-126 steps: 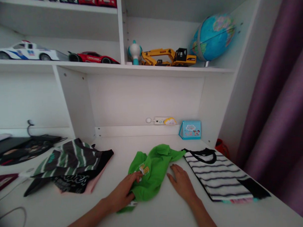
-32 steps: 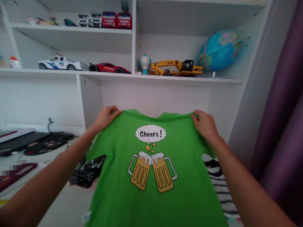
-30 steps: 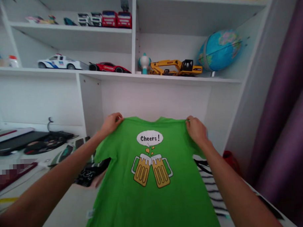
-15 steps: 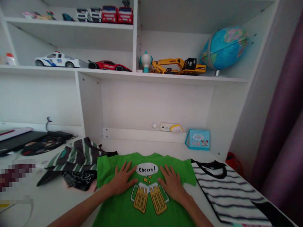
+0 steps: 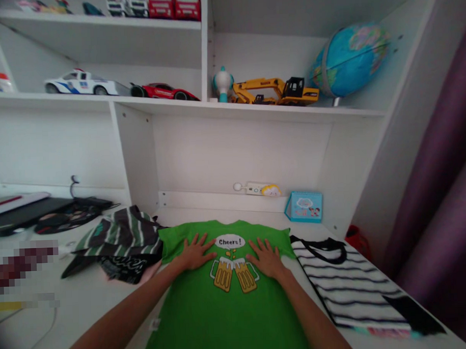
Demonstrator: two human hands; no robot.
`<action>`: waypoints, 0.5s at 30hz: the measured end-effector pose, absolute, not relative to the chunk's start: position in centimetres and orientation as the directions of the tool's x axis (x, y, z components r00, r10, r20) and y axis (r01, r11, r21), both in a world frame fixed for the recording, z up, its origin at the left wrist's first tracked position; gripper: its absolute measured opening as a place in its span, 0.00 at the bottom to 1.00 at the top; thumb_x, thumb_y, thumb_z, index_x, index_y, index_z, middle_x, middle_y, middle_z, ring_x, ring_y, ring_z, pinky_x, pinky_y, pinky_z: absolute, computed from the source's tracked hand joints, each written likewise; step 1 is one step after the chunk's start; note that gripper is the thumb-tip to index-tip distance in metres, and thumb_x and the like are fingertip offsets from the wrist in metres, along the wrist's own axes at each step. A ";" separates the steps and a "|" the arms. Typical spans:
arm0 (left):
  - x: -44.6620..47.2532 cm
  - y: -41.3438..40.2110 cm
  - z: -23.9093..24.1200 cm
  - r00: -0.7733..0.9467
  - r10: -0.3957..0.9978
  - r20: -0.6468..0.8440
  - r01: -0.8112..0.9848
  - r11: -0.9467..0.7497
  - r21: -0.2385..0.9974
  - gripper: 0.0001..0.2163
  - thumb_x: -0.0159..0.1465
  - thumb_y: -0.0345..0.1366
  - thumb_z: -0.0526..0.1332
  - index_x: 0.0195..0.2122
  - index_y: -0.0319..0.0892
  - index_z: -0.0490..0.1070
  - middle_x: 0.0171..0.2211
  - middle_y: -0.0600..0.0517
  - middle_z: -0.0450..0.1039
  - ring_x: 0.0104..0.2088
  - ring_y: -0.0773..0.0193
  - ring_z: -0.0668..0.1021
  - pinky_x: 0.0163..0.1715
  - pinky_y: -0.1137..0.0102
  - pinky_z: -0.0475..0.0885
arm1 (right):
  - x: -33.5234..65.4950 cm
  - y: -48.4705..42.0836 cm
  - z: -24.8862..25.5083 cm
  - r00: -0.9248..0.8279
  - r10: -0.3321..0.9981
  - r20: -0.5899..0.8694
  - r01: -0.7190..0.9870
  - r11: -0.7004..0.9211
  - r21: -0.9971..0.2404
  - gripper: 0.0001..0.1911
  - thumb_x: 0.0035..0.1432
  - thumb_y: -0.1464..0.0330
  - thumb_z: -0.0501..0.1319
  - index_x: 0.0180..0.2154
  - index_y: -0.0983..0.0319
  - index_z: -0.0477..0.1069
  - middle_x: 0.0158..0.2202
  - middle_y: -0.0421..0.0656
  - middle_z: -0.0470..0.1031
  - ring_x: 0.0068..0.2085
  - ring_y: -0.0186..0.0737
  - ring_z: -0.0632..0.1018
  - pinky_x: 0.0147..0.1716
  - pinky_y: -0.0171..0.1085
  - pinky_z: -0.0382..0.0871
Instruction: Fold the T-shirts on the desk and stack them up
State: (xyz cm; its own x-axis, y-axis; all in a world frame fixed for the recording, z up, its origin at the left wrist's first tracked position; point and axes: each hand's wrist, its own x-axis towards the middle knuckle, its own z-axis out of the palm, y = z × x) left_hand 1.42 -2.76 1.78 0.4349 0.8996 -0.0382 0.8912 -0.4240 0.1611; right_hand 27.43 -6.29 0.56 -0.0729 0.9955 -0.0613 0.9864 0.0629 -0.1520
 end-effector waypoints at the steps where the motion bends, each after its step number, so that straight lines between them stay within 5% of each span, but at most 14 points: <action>1: 1.5 -3.2 2.0 0.434 0.900 -0.026 0.891 -0.425 0.157 0.32 0.56 0.60 0.38 0.59 0.53 0.44 0.61 0.44 0.38 0.59 0.41 0.42 0.48 0.38 0.38 | 27.1 -6.5 0.9 -0.076 0.995 -0.058 0.986 0.066 -0.152 0.34 0.54 0.46 0.38 0.59 0.53 0.41 0.62 0.45 0.38 0.60 0.51 0.39 0.53 0.58 0.38; 12: -1.6 -9.1 2.3 0.620 0.783 -0.053 0.778 -0.604 0.172 0.31 0.58 0.59 0.37 0.60 0.52 0.41 0.61 0.46 0.36 0.59 0.47 0.42 0.52 0.45 0.40 | 23.0 -14.9 0.4 -0.252 0.966 -0.056 0.936 0.229 -0.268 0.35 0.54 0.46 0.37 0.59 0.53 0.37 0.62 0.39 0.32 0.60 0.46 0.36 0.55 0.55 0.35; 15: -2.1 -7.3 4.0 0.617 0.776 -0.129 0.784 -0.594 0.179 0.30 0.57 0.58 0.41 0.58 0.51 0.48 0.60 0.45 0.45 0.59 0.46 0.49 0.51 0.43 0.42 | 22.3 -15.6 1.7 -0.215 0.974 -0.078 0.941 0.185 -0.283 0.35 0.55 0.48 0.42 0.59 0.56 0.38 0.62 0.42 0.32 0.60 0.48 0.36 0.55 0.55 0.37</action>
